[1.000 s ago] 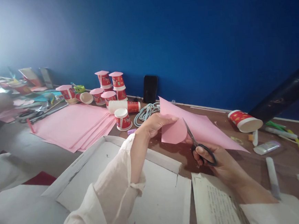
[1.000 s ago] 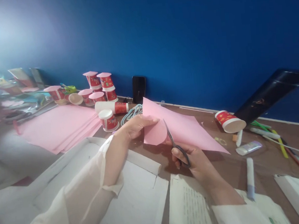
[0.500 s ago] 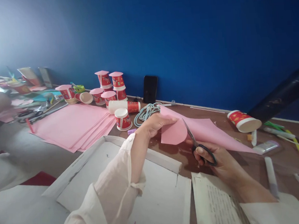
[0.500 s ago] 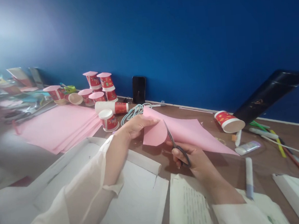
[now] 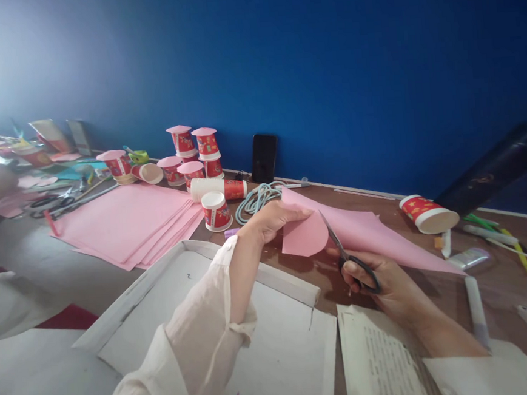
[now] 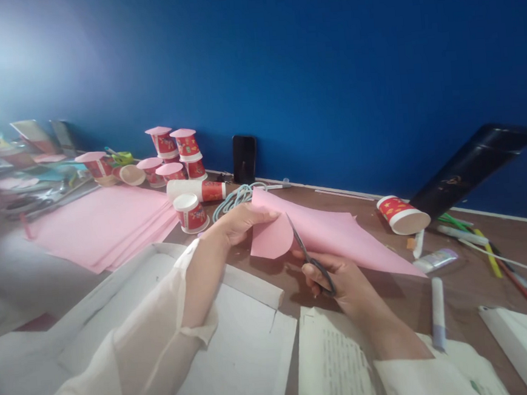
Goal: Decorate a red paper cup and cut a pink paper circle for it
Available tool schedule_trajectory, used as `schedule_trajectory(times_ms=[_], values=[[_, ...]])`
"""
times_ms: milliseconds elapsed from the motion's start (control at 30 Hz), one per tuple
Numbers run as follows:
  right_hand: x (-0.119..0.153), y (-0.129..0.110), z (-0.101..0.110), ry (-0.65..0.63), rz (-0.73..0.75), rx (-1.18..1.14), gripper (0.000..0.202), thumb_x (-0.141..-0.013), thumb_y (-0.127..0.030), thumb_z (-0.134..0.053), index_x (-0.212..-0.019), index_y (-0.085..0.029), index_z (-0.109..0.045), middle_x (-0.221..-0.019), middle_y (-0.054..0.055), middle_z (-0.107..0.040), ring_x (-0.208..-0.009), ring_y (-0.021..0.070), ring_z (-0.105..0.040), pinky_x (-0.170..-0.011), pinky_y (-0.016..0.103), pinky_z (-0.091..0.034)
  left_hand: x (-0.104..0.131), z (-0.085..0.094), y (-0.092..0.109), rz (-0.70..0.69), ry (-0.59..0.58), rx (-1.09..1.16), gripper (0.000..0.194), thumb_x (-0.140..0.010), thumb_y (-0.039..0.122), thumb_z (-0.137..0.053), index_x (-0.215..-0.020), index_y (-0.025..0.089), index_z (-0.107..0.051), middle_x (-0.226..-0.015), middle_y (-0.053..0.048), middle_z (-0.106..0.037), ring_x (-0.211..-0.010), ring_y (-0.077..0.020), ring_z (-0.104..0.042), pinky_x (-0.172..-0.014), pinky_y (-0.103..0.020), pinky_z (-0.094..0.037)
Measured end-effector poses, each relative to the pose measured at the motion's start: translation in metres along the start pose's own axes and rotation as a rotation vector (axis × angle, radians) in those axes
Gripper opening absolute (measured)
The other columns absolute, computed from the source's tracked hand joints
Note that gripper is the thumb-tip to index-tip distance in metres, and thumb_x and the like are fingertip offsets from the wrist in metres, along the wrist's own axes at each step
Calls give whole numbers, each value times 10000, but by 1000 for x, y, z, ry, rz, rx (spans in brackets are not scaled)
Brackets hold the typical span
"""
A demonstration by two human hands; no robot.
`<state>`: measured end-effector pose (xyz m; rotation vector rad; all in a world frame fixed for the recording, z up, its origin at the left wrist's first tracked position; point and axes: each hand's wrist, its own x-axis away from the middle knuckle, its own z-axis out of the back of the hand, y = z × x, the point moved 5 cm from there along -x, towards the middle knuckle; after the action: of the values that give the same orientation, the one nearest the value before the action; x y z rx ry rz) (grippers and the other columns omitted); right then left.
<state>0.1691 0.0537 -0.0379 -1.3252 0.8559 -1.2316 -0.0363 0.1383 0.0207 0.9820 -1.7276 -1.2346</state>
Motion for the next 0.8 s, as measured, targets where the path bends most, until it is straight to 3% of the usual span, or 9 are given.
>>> schedule_trajectory(times_ms=[200,400,600,800], values=[[3,-9,-3,24,-31,19,673,-725,-613,-736,-1228,-167,-701,-657,-12,-533,-572,121,-469,-581,287,-402,-4,3,-3,-10,-11,15,333,-521,327,-915,-687,139,-696,-679,-41,-684,-653,-168,-604,-668,-317,-480],[3,-15,-5,-13,-26,71,702,-742,-623,-718,-1250,-139,-689,-645,-8,-532,-575,128,-468,-594,302,-401,-11,7,-7,-46,-15,17,374,-480,322,-934,-736,126,-745,-753,-84,-730,-774,-218,-661,-772,-350,-514],[8,-23,-12,30,-20,121,636,-744,-626,-709,-1176,-161,-733,-634,-1,-554,-573,129,-458,-565,285,-367,-12,11,-9,-6,16,-30,367,-473,321,-935,-720,126,-747,-768,-78,-738,-727,-198,-673,-771,-341,-519],[7,-20,-14,30,-52,90,608,-735,-569,-742,-1217,-198,-722,-678,8,-573,-596,136,-481,-567,288,-423,-13,13,-11,16,45,-45,385,-444,330,-942,-688,123,-727,-743,-80,-730,-713,-202,-670,-743,-343,-519]])
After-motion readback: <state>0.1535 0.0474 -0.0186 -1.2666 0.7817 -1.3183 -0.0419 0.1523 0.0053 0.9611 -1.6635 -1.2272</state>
